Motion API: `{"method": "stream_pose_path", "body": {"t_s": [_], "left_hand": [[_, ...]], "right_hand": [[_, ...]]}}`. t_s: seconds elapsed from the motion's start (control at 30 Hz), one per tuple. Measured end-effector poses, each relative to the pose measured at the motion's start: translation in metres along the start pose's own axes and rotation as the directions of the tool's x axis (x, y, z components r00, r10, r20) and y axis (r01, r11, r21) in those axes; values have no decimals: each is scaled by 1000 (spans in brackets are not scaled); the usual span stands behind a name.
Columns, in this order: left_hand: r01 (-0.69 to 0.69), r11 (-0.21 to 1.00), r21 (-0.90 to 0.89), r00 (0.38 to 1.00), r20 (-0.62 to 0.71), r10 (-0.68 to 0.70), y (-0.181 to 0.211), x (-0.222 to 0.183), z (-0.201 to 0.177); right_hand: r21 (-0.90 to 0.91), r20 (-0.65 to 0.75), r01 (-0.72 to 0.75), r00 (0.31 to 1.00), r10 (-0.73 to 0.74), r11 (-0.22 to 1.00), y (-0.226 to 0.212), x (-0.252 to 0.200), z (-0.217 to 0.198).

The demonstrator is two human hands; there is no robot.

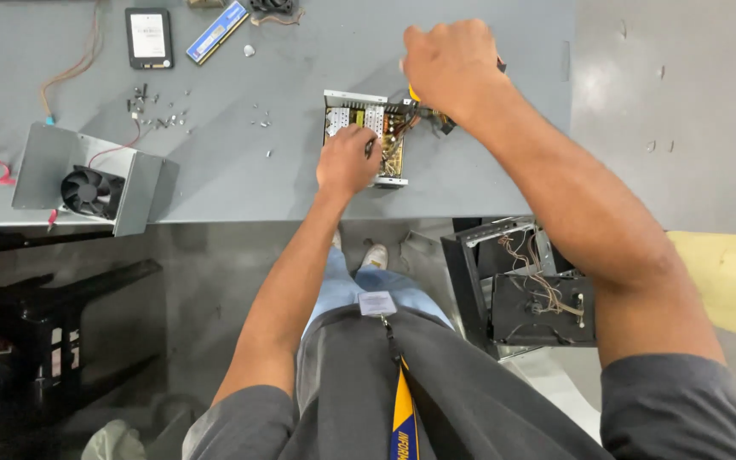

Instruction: The person is opening a computer power supply unit and cleaning or organizing the internal cables using a screwdriver and hands.

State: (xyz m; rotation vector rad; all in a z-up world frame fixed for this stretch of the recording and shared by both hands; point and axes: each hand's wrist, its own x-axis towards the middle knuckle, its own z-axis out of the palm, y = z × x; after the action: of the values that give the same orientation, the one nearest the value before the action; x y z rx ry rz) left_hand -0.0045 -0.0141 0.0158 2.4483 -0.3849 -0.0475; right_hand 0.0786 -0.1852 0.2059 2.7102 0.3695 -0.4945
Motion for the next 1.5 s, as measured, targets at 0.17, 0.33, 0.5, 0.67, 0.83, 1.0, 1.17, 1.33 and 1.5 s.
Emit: {"method": "stream_pose_path", "body": {"t_s": [0.17, 0.33, 0.5, 0.67, 0.83, 1.0, 1.17, 1.33, 1.5], "left_hand": [[-80, 997, -21, 996, -31, 79, -3, -2, 2], [-154, 987, -39, 982, -114, 148, -7, -2, 7], [-123, 991, -60, 992, -45, 121, -5, -1, 1], [-117, 993, -9, 993, -32, 117, -7, -2, 4], [-156, 987, -34, 984, -96, 152, -8, -2, 3], [-65, 998, -8, 994, 82, 66, 3, 2, -9], [-78, 993, 86, 984, 164, 64, -5, -1, -7], [-77, 994, 81, 990, 121, 67, -5, 2, -2], [8, 997, -71, 997, 79, -2, 8, 5, -12]], "right_hand": [[147, 57, 45, 997, -54, 988, -7, -17, -4], [2, -4, -48, 999, 48, 999, -13, -11, 12], [165, -91, 115, 991, -102, 980, -6, -9, 16], [206, -29, 102, 995, -99, 973, -6, -11, 10], [164, -90, 30, 996, -16, 986, -18, -4, 16], [305, -69, 72, 996, -53, 950, -14, -10, -1], [441, 25, 147, 984, -176, 885, -2, -19, -22], [358, -107, 171, 984, -142, 918, 20, -40, -34], [554, -403, 199, 914, 52, 808, 98, -83, -59]]}}
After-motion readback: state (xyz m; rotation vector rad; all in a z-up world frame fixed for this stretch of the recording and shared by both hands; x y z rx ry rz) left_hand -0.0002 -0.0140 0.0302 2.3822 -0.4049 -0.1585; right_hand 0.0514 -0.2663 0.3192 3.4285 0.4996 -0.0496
